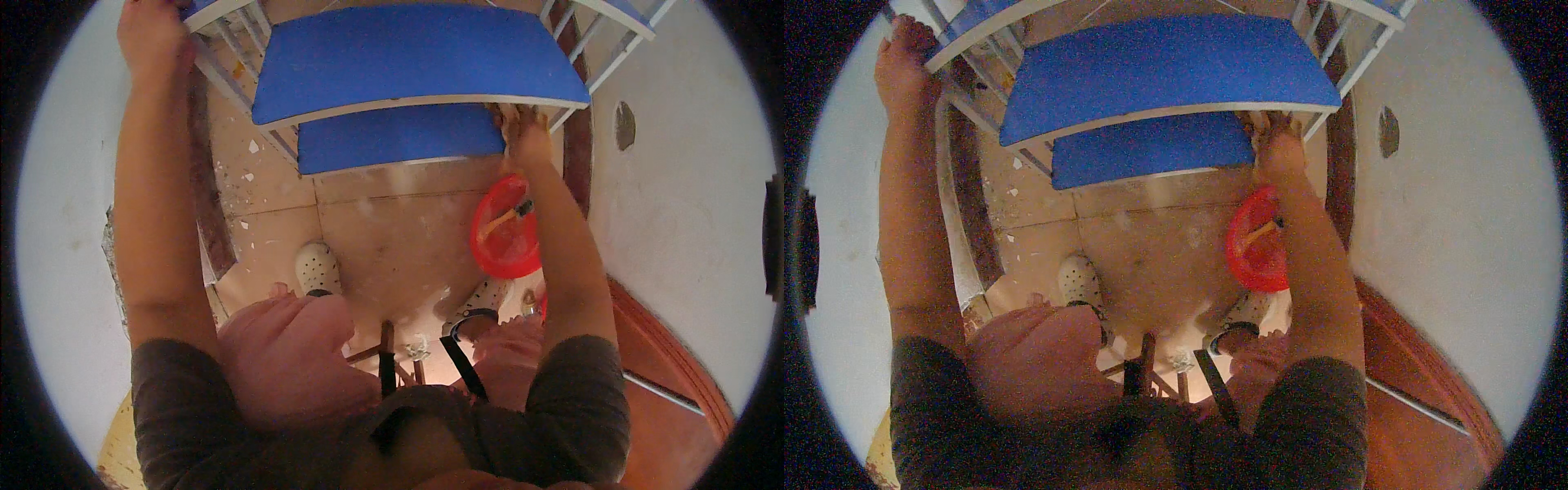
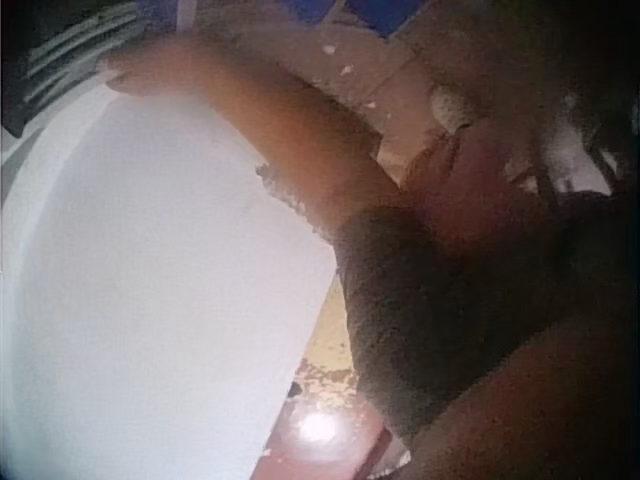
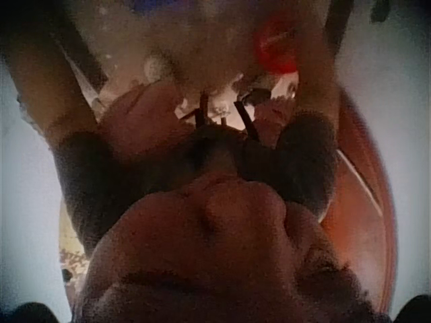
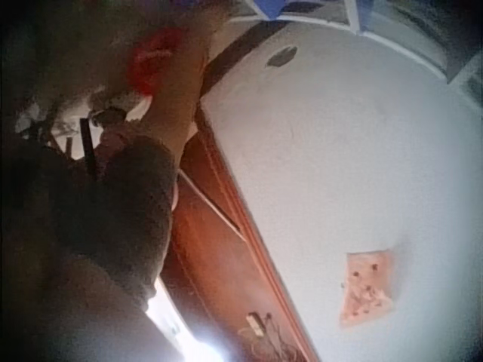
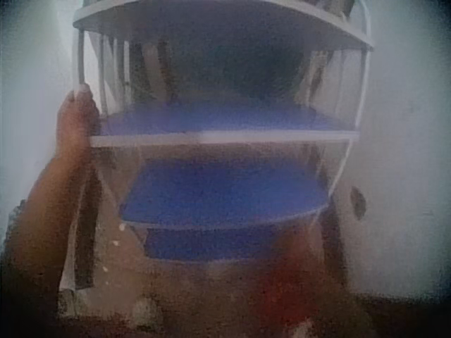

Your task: The person carries a red basin with cleaning supplies into a tiled room and wipes the surfaces of a blue metal shoe rack with a cloth. They repeatedly dip the cloth into the basin and wipe each shelf and the metal frame.

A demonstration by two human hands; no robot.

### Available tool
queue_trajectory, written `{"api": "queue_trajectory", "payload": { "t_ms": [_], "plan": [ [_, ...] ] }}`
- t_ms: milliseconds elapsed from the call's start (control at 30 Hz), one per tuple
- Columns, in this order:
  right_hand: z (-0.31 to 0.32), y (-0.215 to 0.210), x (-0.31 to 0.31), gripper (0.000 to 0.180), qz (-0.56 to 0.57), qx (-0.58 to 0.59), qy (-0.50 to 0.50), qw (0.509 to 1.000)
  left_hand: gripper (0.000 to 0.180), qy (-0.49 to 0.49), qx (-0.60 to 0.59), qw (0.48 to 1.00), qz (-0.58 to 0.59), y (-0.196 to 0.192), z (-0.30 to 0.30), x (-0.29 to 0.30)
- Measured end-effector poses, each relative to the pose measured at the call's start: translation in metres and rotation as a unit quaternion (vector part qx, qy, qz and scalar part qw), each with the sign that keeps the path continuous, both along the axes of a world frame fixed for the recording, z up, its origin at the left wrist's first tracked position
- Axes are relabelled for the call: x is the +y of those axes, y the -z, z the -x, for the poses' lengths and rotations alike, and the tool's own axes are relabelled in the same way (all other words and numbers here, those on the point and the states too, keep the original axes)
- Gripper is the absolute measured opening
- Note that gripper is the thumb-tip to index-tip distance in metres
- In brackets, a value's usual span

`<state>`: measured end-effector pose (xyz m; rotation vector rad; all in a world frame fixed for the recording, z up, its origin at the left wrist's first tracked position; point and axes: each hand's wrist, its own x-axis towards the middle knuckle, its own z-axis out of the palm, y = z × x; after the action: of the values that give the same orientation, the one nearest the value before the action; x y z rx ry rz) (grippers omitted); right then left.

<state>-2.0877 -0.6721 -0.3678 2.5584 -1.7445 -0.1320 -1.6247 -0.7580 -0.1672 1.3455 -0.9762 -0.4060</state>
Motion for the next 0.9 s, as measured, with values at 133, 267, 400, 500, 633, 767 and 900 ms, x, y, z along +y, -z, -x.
{"api": "queue_trajectory", "payload": {
  "t_ms": [133, 267, 400, 500, 633, 767, 900],
  "plan": [
    [0.008, 0.034, -0.016, 0.043, -0.170, -0.094, 0.260, 0.946, 0.031, -0.007, 0.002, 1.000, -0.010, -0.015, 0.021, 0.009],
    [-0.034, 0.016, 0.029, 0.049, 0.022, -0.080, -0.078, 0.994, 0.031, -0.018, 0.005, 1.000, -0.017, -0.015, 0.019, 0.014],
    [-0.063, 0.035, 0.059, 0.040, 0.010, -0.131, -0.076, 0.988, 0.031, -0.024, -0.059, 0.998, -0.004, -0.012, 0.017, 0.008],
    [-0.064, 0.008, 0.042, 0.039, -0.076, -0.136, -0.046, 0.987, 0.031, -0.037, -0.286, 0.957, -0.043, -0.012, 0.005, 0.010],
    [-0.002, 0.028, -0.008, 0.036, -0.053, -0.114, 0.056, 0.991, 0.031, 0.006, -0.039, 0.999, -0.024, -0.010, 0.017, -0.001],
    [0.011, 0.027, -0.023, 0.034, -0.042, -0.134, 0.081, 0.987, 0.029, 0.019, 0.019, 0.999, -0.024, -0.009, 0.019, -0.011],
    [-0.030, 0.040, -0.001, 0.035, 0.030, -0.292, -0.038, 0.955, 0.027, 0.067, -0.239, 0.968, -0.045, -0.004, -0.035, -0.025]
  ]
}}
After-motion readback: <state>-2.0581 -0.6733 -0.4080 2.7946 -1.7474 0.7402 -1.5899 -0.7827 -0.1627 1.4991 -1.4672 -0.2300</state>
